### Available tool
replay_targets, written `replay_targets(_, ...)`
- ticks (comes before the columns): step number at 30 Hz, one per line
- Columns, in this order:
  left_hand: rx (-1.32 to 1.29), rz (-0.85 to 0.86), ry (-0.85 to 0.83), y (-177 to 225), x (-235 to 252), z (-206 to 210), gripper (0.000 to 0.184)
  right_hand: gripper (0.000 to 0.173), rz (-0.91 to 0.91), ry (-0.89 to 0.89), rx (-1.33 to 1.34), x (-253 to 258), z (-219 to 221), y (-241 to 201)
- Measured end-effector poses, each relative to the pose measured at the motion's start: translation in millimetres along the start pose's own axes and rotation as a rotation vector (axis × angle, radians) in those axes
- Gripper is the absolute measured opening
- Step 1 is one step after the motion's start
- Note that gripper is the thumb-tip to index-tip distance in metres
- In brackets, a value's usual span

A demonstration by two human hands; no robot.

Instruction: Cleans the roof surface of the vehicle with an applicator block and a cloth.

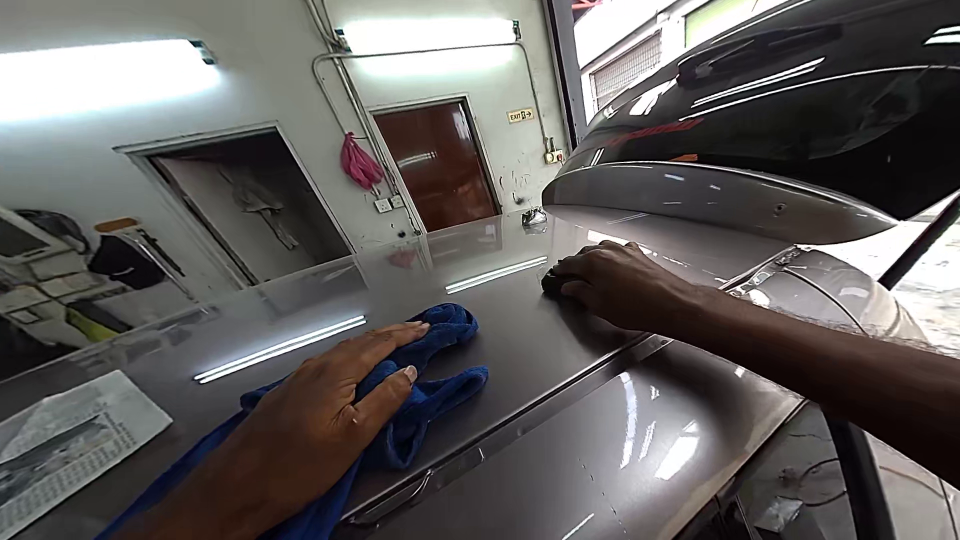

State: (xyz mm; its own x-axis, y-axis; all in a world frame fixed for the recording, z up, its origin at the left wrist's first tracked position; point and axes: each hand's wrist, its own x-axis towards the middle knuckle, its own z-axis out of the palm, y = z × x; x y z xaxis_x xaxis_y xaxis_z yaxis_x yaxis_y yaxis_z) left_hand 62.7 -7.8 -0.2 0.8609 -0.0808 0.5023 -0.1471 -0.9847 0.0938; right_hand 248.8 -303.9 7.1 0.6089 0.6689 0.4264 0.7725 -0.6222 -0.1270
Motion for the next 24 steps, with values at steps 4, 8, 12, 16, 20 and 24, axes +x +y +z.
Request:
replay_targets(4,-0.003,-0.006,-0.01,-2,1,-2,0.052,0.025,0.033,0.02,-0.018,22,12,9)
replay_targets(8,-0.022,0.006,-0.014,-3,0,-5,0.051,0.025,0.036,-0.001,-0.019,15,3,4)
replay_targets(12,-0.013,-0.008,-0.032,-2,-1,-5,0.051,0.027,-0.002,0.037,-0.008,-5,6,3)
replay_targets(16,-0.029,-0.001,-0.036,-4,0,-5,0.05,0.024,0.048,0.036,-0.005,27,14,15)
replay_targets(20,-0.029,0.011,-0.036,-3,0,-3,0.049,0.024,0.0,0.034,-0.006,12,9,11)
replay_targets(24,-0.014,-0.014,-0.019,-3,-1,1,0.049,0.028,-0.013,0.026,-0.012,9,11,11)
